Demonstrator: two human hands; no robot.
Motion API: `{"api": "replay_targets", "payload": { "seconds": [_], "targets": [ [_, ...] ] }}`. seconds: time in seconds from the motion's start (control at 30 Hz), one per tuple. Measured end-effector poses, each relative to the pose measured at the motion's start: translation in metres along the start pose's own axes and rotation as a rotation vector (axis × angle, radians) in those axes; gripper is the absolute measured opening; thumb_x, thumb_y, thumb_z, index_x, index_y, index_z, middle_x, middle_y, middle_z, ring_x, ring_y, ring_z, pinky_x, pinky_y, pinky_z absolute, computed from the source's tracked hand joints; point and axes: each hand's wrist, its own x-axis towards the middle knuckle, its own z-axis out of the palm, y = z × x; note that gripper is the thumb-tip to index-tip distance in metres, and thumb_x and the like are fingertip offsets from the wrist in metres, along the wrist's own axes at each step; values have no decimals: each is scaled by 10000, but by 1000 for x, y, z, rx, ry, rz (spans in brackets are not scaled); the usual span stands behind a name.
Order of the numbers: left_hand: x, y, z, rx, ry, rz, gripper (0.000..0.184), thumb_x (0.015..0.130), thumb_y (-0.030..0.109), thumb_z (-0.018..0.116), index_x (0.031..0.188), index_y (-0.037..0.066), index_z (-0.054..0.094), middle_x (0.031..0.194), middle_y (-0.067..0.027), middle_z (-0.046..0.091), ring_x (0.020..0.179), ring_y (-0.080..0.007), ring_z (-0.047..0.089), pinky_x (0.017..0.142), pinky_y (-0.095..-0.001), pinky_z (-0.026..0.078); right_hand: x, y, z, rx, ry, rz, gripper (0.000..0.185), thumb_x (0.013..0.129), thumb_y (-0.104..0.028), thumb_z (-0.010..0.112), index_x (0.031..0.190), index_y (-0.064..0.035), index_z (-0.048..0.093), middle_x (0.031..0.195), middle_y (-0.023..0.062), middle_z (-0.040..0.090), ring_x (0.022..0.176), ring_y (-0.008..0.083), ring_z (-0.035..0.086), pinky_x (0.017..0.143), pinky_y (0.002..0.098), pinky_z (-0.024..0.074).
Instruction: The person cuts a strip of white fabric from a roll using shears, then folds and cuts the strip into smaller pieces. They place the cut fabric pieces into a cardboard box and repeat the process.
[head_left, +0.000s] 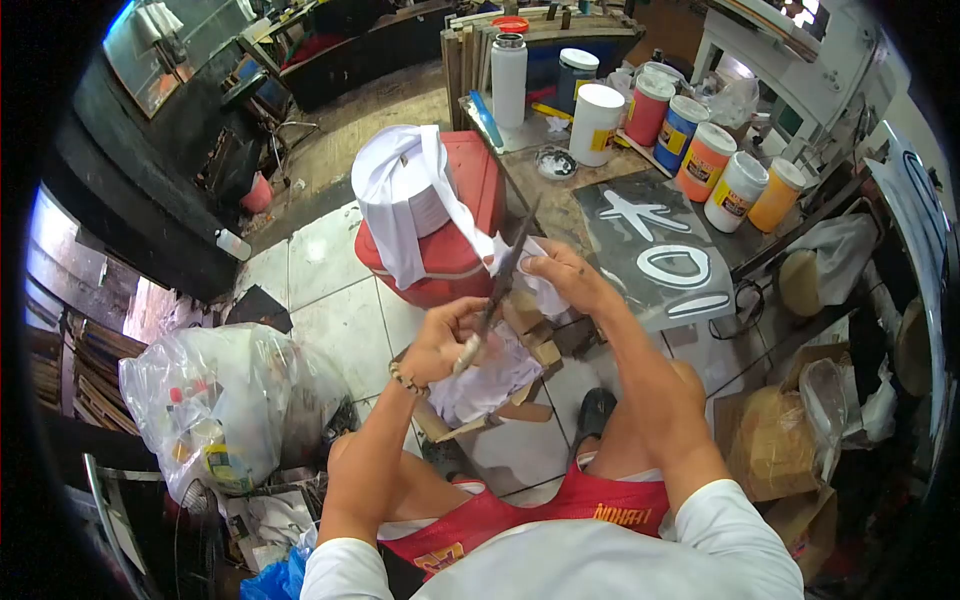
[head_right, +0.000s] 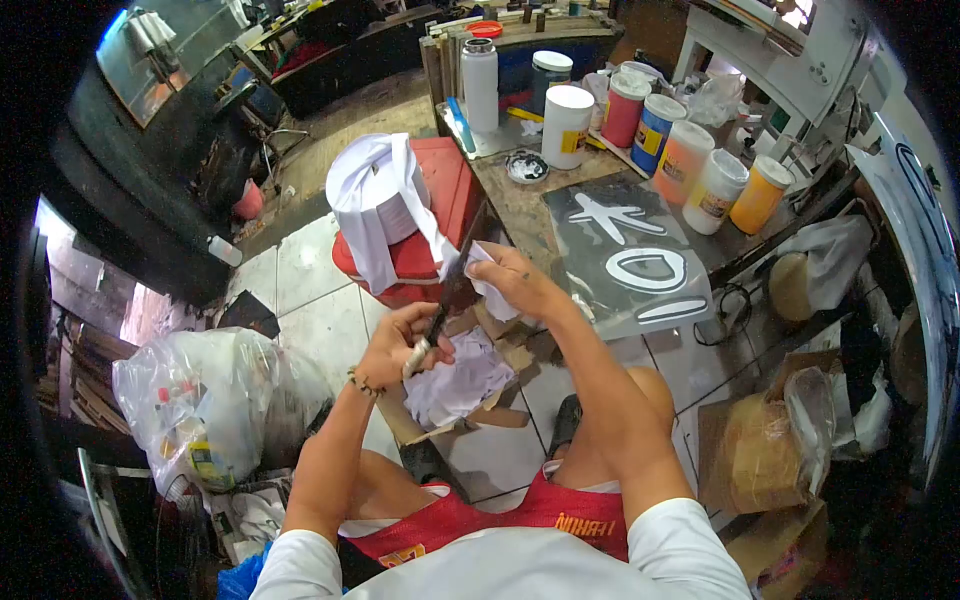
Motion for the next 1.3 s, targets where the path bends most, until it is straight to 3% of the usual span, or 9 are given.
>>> {"api": "replay_targets", "payload": {
  "seconds": [0.3, 0.43, 0.47, 0.6, 0.77, 0.83, 1.03, 1.1, 1.3],
  "targets": [
    [-14, 35, -31, 21, 216, 411, 775, 770, 98, 768, 1433, -1, 377, 1271, -192, 608, 1117, -253, 636, 978, -366, 511, 11, 59, 41, -580, -72, -516, 353, 787, -194, 697, 1073, 9, 666, 1132, 174, 631, 1017, 257, 630, 898, 363, 495],
    [-24, 28, -56, 71, 316, 343, 765, 757, 78, 742, 1428, -10, 383, 1289, -204, 593, 1150, -282, 628, 991, -371, 504, 12, 47, 65, -427, -125, -192, 502, 751, -321, 794, 1090, 8, 622, 1011, 153, 636, 943, 251, 630, 847, 364, 511],
    [-25, 26, -61, 84, 321, 328, 773, 749, 91, 752, 1421, -12, 385, 1298, -203, 587, 1174, -290, 615, 1005, -378, 495, 15, 49, 65, -427, -99, -184, 437, 842, -291, 765, 1093, 12, 573, 944, 64, 590, 895, 183, 584, 838, 329, 497],
    [-32, 6, -76, 39, 126, 230, 794, 768, 132, 747, 1440, 6, 345, 1321, -197, 578, 1169, -261, 608, 1001, -349, 469, 30, 48, 53, -120, 300, -164, 306, 870, -231, 763, 948, -57, 524, 874, 10, 586, 773, 80, 556, 692, 255, 465],
    [-10, -66, -110, -152, -333, -222, 697, 905, 240, 660, 1454, -24, 321, 1327, -179, 563, 1000, -135, 609, 671, -247, 528, 27, 25, 10, 201, 542, -300, 323, 857, -62, 748, 973, -88, 448, 885, 23, 590, 796, 83, 562, 723, 246, 469],
    [-16, -28, -68, -36, -423, -106, 870, 789, 258, 816, 1434, -47, 317, 1329, -178, 568, 1154, -231, 594, 909, -334, 513, 22, 15, -2, 236, 624, -400, 327, 862, -22, 715, 1003, -82, 426, 921, 51, 619, 848, 102, 588, 788, 258, 483],
    [16, -52, -34, 70, -389, -87, 900, 741, 274, 854, 1424, -5, 340, 1296, -161, 595, 1278, -214, 516, 981, -344, 461, 3, 0, -16, 232, 568, -459, 378, 764, 143, 542, 1050, -74, 426, 964, 105, 639, 933, 169, 619, 874, 332, 487],
    [24, -40, -25, -21, -240, -25, 841, 716, 196, 804, 1418, 6, 381, 1166, -46, 567, 986, -113, 517, 864, -290, 470, -8, -9, -10, 94, 445, -406, 372, 758, 138, 549, 1048, -65, 435, 967, 108, 639, 952, 175, 614, 884, 330, 479],
    [24, 0, -17, -89, -125, -5, 862, 715, 188, 808, 1435, 0, 372, 1296, -134, 587, 1168, -166, 563, 878, -278, 497, -21, -7, -9, -44, 333, -436, 492, 734, 111, 566, 1187, -52, 463, 1123, 120, 615, 1053, 202, 609, 940, 340, 465]
  ]
}}
